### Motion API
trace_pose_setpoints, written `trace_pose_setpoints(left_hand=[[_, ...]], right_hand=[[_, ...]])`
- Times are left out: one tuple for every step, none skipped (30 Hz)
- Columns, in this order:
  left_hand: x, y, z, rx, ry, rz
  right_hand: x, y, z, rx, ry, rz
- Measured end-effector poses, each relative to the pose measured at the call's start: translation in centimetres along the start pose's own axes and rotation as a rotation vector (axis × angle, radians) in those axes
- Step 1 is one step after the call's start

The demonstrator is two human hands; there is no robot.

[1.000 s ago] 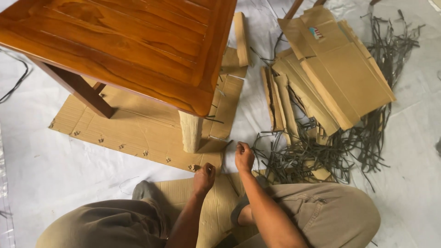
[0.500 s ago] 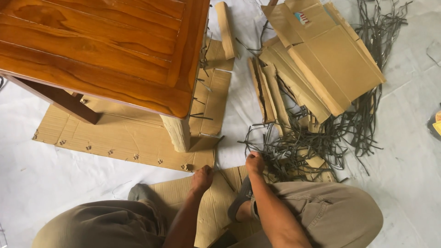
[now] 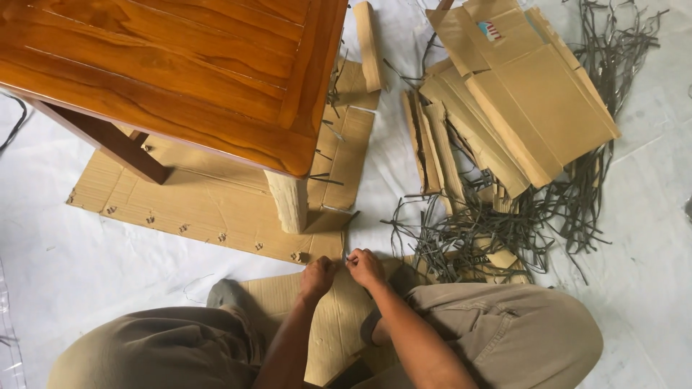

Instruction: Wrapping the legs of a wooden table with cardboard and securing them with plastic ties.

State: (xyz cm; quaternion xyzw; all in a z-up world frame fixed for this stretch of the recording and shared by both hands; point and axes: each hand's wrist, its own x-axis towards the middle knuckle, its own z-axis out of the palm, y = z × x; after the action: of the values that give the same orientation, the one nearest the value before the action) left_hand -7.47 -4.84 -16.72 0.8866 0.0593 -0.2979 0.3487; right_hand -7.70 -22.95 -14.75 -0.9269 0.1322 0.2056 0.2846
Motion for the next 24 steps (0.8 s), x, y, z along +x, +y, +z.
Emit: trace_pose_setpoints(left_hand=[[-0.2, 0.0, -0.3, 0.0, 0.0, -0.001], [-0.4, 0.1, -0.5, -0.005, 0.0, 0.005], [-0.6, 0.2, -0.7, -0.009, -0.003, 0.012], [-0.6, 0.3, -0.7, -0.009, -0.004, 0.011], [-0.6, 0.5, -0.7, -0.007, 0.002, 0.011], [-0.6, 0.7, -0.6, -0.006, 0.008, 0.011], [-0.5, 0.7, -0.5, -0.006, 0.006, 0.013], [-0.5, 0.8, -0.3, 0.004, 0.003, 0.014], [-0.5, 0.9, -0.1, 0.017, -0.003, 0.018], [-0.8, 1.2, -0.2, 0.019, -0.008, 0.022], [-1.0, 1.5, -0.3, 0.029, -0.004, 0.022], [-1.2, 1.8, -0.4, 0.039, 0.0, 0.022], [-0.6, 1.4, 0.1, 0.041, -0.002, 0.023], [-0.1, 1.0, 0.7, 0.032, -0.012, 0.03], [0.3, 0.6, 1.2, 0.023, -0.02, 0.035], [0.1, 0.7, 0.9, 0.025, -0.021, 0.033], [0.0, 0.9, 0.7, 0.022, -0.018, 0.024], [-0.2, 1.1, 0.4, 0.019, -0.016, 0.015], [0.1, 0.9, 0.7, 0.018, -0.014, 0.016], [0.4, 0.6, 0.9, 0.029, -0.004, 0.023], [0.6, 0.3, 1.2, 0.038, 0.007, 0.027], [0.2, 0.5, 0.8, 0.036, 0.009, 0.026], [-0.2, 0.7, 0.4, 0.019, 0.012, 0.029], [-0.5, 1.0, 0.0, 0.002, 0.016, 0.032]], right_hand=[[-0.2, -0.1, -0.5, 0.0, -0.001, -0.001], [-0.4, -0.3, -1.0, 0.046, 0.072, -0.013], [-0.6, -0.3, -1.5, 0.093, 0.146, -0.024], [-0.6, -0.4, -2.3, 0.093, 0.145, -0.022], [-0.6, -0.3, -3.3, 0.111, 0.258, 0.06], [-0.6, -0.3, -4.2, 0.128, 0.372, 0.143], [-0.3, 0.2, -5.0, 0.126, 0.374, 0.145], [0.0, 0.8, -5.8, 0.058, 0.387, 0.274], [0.1, 1.4, -6.5, -0.009, 0.401, 0.407], [0.2, 2.1, -6.3, -0.009, 0.403, 0.414], [0.5, 2.6, -6.1, -0.007, 0.365, 0.427], [0.7, 3.2, -6.0, -0.005, 0.327, 0.441], [0.6, 3.3, -5.4, -0.004, 0.327, 0.443], [0.4, 3.4, -4.9, -0.083, 0.34, 0.366], [0.2, 3.5, -4.2, -0.162, 0.352, 0.286], [0.7, 3.7, -3.5, -0.161, 0.35, 0.286], [1.3, 3.9, -2.8, -0.19, 0.309, 0.298], [1.9, 4.2, -2.0, -0.22, 0.269, 0.309], [2.6, 5.0, -1.2, -0.22, 0.271, 0.308], [3.3, 5.9, -0.4, -0.156, 0.278, 0.297], [4.0, 6.7, 0.5, -0.093, 0.283, 0.286], [2.9, 5.1, -0.5, -0.095, 0.282, 0.283], [1.8, 3.5, -1.5, -0.031, 0.358, 0.225], [0.8, 1.8, -2.6, 0.034, 0.432, 0.166]])
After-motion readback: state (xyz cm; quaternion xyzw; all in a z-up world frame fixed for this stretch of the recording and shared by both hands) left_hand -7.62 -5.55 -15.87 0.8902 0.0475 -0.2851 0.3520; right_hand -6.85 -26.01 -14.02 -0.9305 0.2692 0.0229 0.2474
